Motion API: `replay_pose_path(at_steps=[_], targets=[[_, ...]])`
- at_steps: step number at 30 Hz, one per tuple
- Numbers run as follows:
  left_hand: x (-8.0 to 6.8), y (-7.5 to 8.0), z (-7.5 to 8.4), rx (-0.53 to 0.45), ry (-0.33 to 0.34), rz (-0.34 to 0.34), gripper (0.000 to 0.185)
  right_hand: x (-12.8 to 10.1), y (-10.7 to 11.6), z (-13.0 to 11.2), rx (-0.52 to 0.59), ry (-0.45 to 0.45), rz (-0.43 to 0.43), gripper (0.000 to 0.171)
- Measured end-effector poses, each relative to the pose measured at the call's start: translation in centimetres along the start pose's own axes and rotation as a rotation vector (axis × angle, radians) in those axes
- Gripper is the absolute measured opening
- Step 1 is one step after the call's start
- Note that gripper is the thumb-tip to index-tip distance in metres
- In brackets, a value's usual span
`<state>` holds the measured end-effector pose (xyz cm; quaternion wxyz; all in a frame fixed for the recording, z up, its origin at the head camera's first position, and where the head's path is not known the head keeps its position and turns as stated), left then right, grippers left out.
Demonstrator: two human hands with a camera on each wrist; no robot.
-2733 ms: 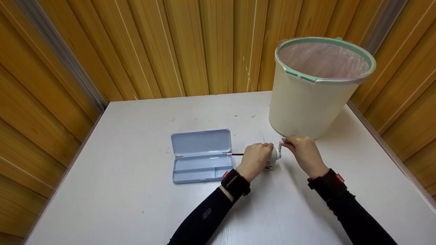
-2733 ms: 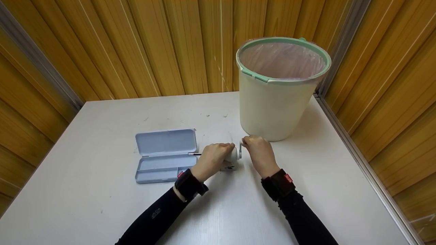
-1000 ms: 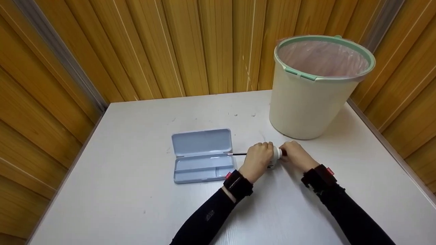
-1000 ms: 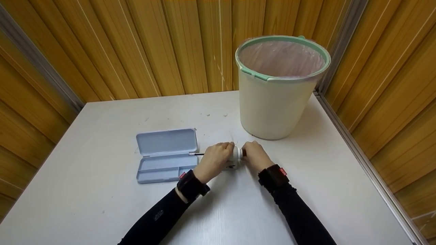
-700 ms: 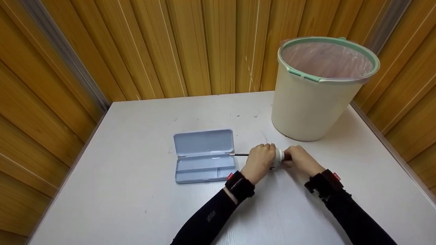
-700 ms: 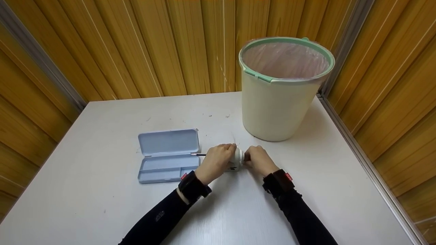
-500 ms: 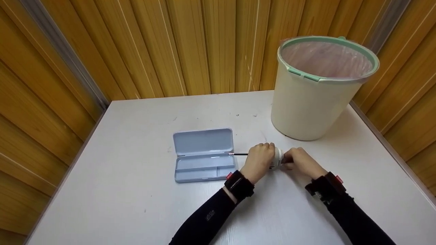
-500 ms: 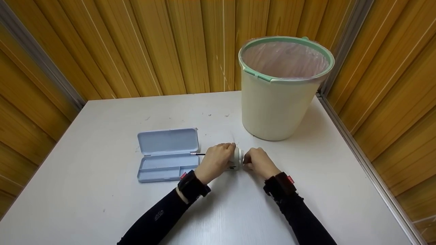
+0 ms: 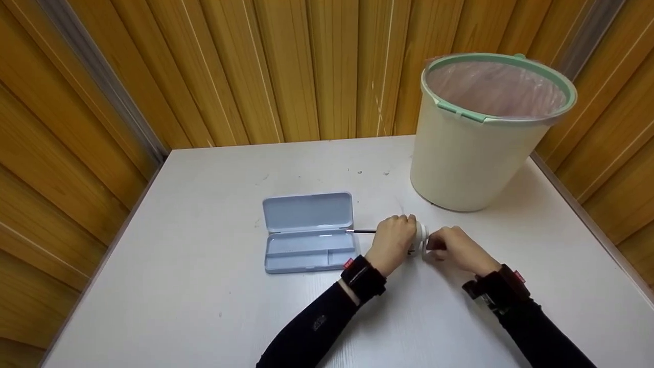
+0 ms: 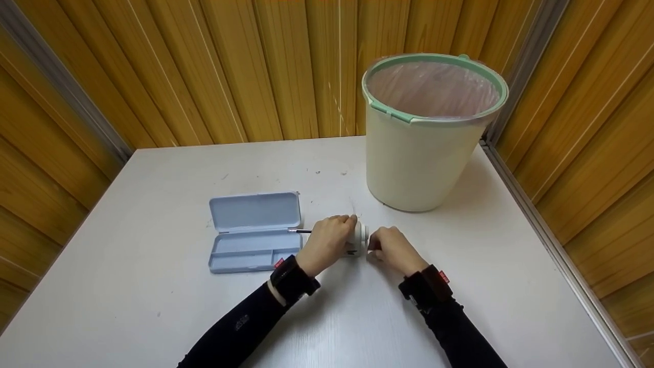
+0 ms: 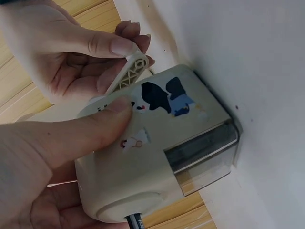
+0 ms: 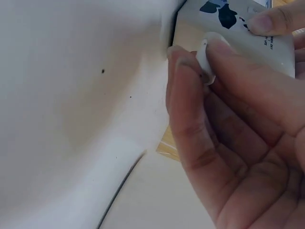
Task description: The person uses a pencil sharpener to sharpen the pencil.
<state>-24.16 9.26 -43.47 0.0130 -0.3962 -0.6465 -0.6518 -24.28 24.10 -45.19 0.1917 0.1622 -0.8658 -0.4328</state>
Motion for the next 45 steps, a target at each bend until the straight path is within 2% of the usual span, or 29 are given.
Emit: replay_pose_path(at_steps=[9, 16, 25, 33, 45], targets=[[0.2, 0.1, -0.1, 0.009, -0.008, -0.009, 0.016, -1.0, 2.0, -1.8, 0.060, -0.027, -0.046, 0.004], [0.5, 0.1, 0.1, -0.022, -0.023, -0.049, 0.016, -1.5, 2.7, -2.5, 0.056, -0.026, -0.004, 0.004], [0.7, 0.1, 0.1, -0.046, -0.008, -0.064, 0.011, -1.7, 3.2, -2.9, 0.032, -0.029, 0.068, 0.002], [0.6, 0.0, 0.0, -0.055, -0.021, -0.087, 0.015, -1.9, 3.3, -3.2, 0.035, -0.041, 0.171, 0.006], [0.6, 0.0, -0.2, -0.048, -0.036, -0.086, 0.017, -1.8, 2.8, -3.5, -0.052, 0.034, 0.370, 0.005]])
Point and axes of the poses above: each hand's wrist, its own x-axis towards the middle knuckle, its own y-axis out of the back of the hand, z = x × y, the point moved 3 cm from there along x, towards the middle knuckle, and after that the axes turned 8 degrees about z, right-handed, at the moved point
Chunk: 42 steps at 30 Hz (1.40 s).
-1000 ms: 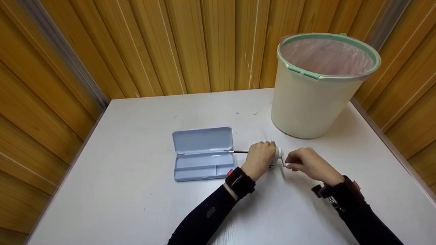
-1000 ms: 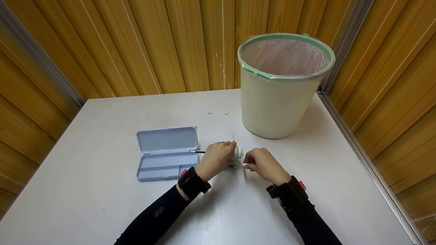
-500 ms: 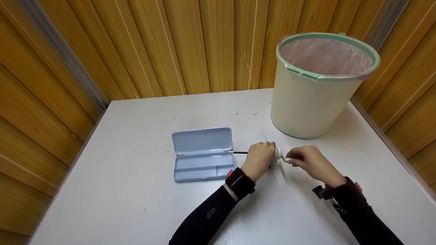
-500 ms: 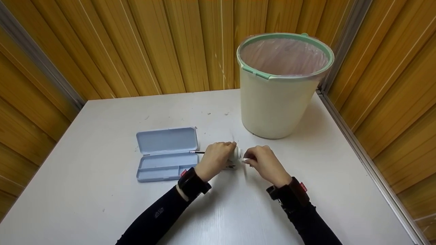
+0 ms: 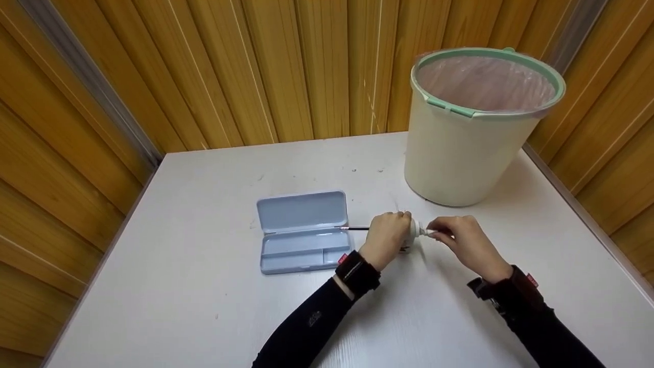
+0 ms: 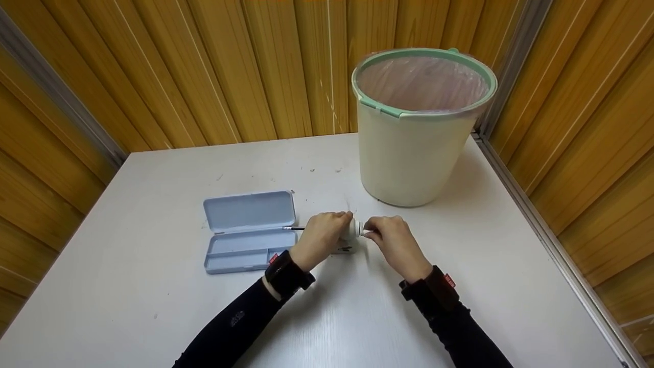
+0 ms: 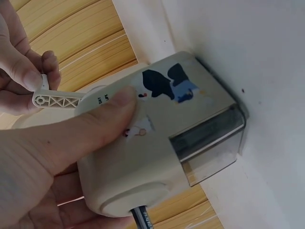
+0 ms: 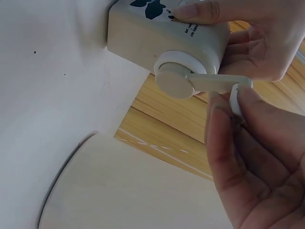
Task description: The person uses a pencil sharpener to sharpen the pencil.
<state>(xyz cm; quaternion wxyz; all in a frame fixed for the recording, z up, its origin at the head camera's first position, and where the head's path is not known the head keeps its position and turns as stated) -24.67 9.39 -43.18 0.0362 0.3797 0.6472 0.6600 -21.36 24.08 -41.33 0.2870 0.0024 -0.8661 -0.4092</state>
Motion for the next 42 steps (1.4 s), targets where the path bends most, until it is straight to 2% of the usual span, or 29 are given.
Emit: replay_pose_path(at_steps=[10, 15, 26, 33, 42], targets=[[-0.3, -0.1, -0.1, 0.011, -0.005, 0.048, 0.018, 0.4, -0.1, 0.3, -0.027, 0.044, 0.129, 0.007], [-0.2, -0.1, -0.1, 0.001, -0.009, 0.050, 0.019, 0.5, -0.2, 0.4, -0.018, 0.050, 0.194, 0.010], [-0.2, -0.2, -0.4, -0.013, -0.016, 0.075, 0.017, 0.9, -0.8, 1.0, -0.093, 0.146, 0.301, 0.015], [-0.2, -0.2, -0.4, -0.001, -0.015, 0.106, 0.016, 0.7, -1.5, 1.4, -0.147, 0.239, 0.382, 0.018], [-0.3, -0.2, -0.4, 0.001, -0.017, 0.141, 0.015, 1.1, -1.8, 1.7, -0.151, 0.249, 0.391, 0.017]])
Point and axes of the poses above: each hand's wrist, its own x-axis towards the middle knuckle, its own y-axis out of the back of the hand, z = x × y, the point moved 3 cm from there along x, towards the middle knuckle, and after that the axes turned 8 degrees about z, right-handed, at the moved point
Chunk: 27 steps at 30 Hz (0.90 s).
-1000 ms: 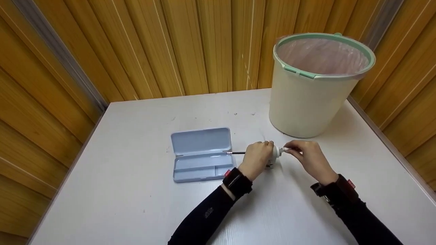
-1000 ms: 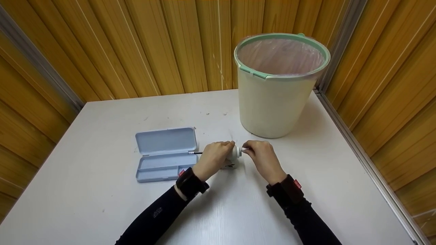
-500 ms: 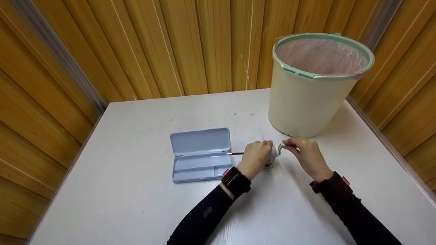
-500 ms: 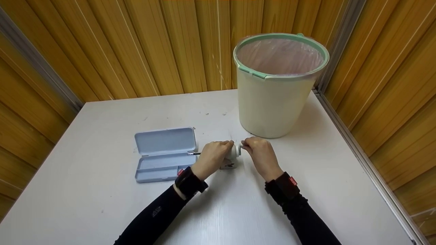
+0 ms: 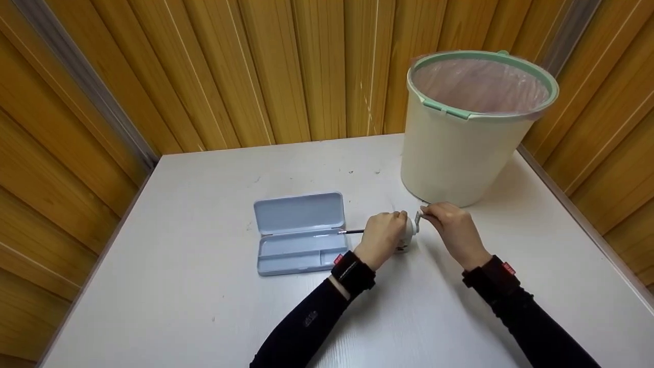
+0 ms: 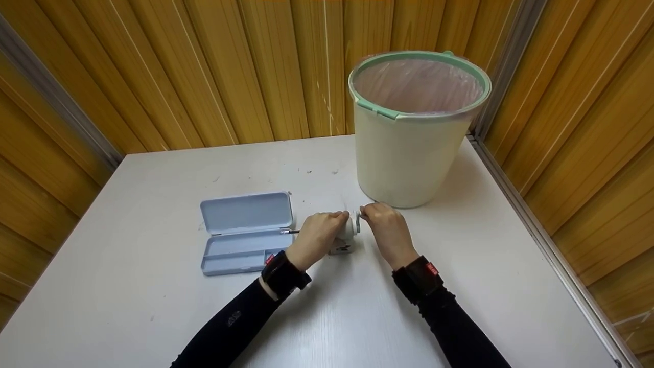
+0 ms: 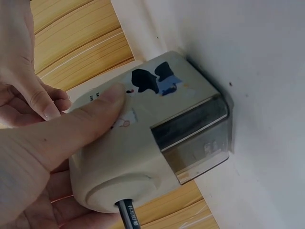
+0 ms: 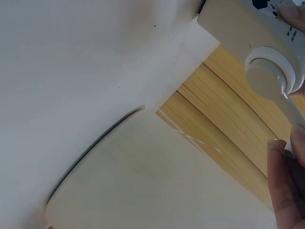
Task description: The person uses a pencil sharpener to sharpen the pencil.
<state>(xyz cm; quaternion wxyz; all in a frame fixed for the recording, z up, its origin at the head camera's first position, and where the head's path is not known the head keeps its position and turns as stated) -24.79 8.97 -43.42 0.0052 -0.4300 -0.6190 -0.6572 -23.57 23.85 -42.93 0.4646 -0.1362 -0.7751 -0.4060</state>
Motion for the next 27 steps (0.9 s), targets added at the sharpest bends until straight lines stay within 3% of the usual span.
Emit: replay_pose_path(at_steps=[7, 15, 27], targets=[[0.1, 0.1, -0.2, -0.018, 0.000, -0.013, 0.019, 0.2, -0.2, -0.2, -0.029, -0.020, -0.019, 0.012], [-0.1, -0.2, 0.0, -0.022, -0.013, -0.029, 0.026, 0.9, -1.2, 0.7, -0.048, -0.068, -0.097, 0.010], [-0.2, 0.0, -0.2, -0.015, -0.016, -0.020, 0.021, 1.4, -2.5, 2.0, 0.045, -0.178, -0.189, 0.004]])
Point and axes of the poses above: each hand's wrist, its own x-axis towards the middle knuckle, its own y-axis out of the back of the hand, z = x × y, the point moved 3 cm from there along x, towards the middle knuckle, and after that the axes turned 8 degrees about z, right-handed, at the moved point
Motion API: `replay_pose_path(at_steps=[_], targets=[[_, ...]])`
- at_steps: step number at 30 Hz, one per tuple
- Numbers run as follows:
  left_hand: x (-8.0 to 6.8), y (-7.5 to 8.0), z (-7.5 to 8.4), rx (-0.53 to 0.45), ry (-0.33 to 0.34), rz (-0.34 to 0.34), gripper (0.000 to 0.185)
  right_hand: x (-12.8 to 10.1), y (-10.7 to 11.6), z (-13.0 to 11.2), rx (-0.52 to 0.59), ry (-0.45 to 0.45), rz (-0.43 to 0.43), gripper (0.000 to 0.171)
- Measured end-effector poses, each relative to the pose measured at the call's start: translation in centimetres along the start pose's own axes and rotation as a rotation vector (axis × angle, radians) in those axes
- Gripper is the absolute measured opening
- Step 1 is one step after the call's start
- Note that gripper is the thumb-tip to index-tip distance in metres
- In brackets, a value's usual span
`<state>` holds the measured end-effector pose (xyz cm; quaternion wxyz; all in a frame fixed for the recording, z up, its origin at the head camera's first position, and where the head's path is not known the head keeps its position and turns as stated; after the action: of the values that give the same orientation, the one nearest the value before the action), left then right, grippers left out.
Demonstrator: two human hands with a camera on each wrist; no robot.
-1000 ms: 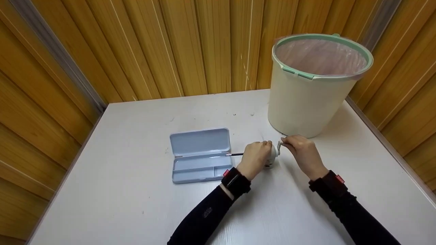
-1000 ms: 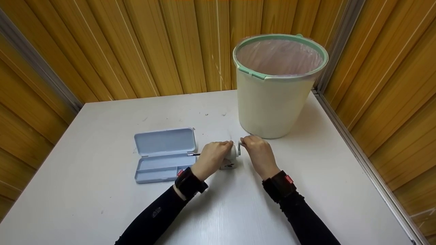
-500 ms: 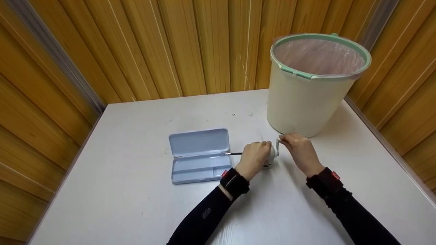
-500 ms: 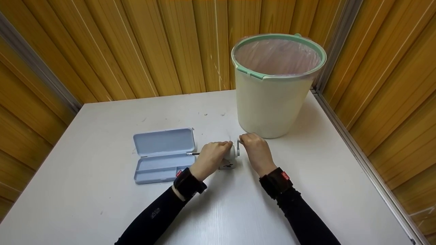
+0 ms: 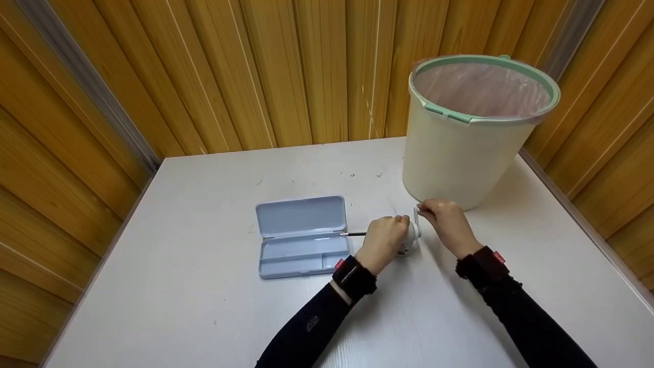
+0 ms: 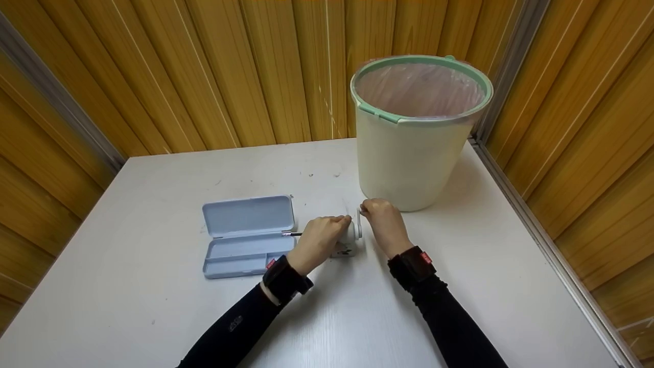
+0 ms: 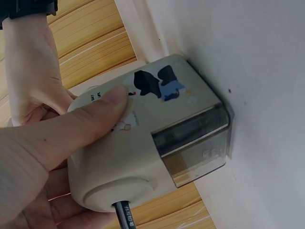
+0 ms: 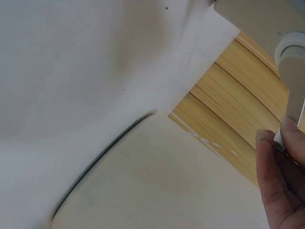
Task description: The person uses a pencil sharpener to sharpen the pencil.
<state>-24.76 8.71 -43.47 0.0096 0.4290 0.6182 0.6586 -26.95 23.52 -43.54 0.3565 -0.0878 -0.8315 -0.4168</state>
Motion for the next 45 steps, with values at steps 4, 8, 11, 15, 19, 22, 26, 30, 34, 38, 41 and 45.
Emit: replay_pose_path(at_steps=[4, 8, 11, 15, 19, 22, 26, 30, 34, 38, 41, 45], targets=[[0.1, -0.1, -0.2, -0.011, 0.006, -0.015, 0.024, 0.4, -0.3, 0.2, -0.015, -0.011, -0.025, 0.005], [0.3, -0.3, -0.3, -0.013, -0.003, -0.024, 0.025, 0.6, -0.8, 0.6, -0.040, -0.036, -0.089, 0.005], [0.2, -0.4, -0.2, -0.014, -0.015, -0.028, 0.025, 0.5, -1.2, 0.8, -0.048, -0.061, -0.138, 0.004], [0.1, -0.2, -0.2, -0.003, -0.018, -0.027, 0.025, 0.3, -1.4, 0.9, -0.048, -0.074, -0.157, 0.004], [0.0, -0.1, -0.1, 0.004, -0.018, -0.026, 0.025, 0.2, -1.4, 0.9, -0.055, -0.080, -0.166, 0.004], [0.1, -0.1, -0.1, 0.002, -0.017, -0.037, 0.025, 0.4, -1.4, 0.9, -0.059, -0.089, -0.182, 0.004], [0.1, -0.2, -0.2, -0.002, -0.009, -0.050, 0.025, 0.4, -1.5, 1.0, -0.058, -0.093, -0.216, 0.003], [0.1, -0.4, -0.2, -0.008, -0.002, -0.052, 0.026, 0.4, -1.6, 1.3, -0.053, -0.088, -0.246, 0.003], [0.1, -0.3, -0.1, -0.007, -0.002, -0.058, 0.026, 0.6, -1.7, 1.4, -0.039, -0.099, -0.269, 0.004], [0.1, -0.1, 0.0, 0.006, -0.021, -0.061, 0.027, 1.0, -1.6, 1.5, -0.025, -0.121, -0.296, 0.004], [0.0, -0.1, 0.2, 0.005, -0.033, -0.075, 0.029, 1.2, -1.6, 1.6, -0.032, -0.131, -0.311, 0.004], [0.0, -0.1, 0.2, -0.013, -0.022, -0.105, 0.033, 1.1, -1.6, 1.7, -0.032, -0.128, -0.316, 0.004]])
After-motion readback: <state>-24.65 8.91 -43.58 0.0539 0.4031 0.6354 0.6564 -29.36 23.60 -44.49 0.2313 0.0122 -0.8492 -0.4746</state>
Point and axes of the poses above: each hand's wrist, its own x-axis towards the middle knuckle, its own y-axis out of the back of the hand, z = x × y, the point moved 3 cm from there along x, towards the middle knuckle, and after that the axes turned 8 degrees about z, right-handed, at the moved point
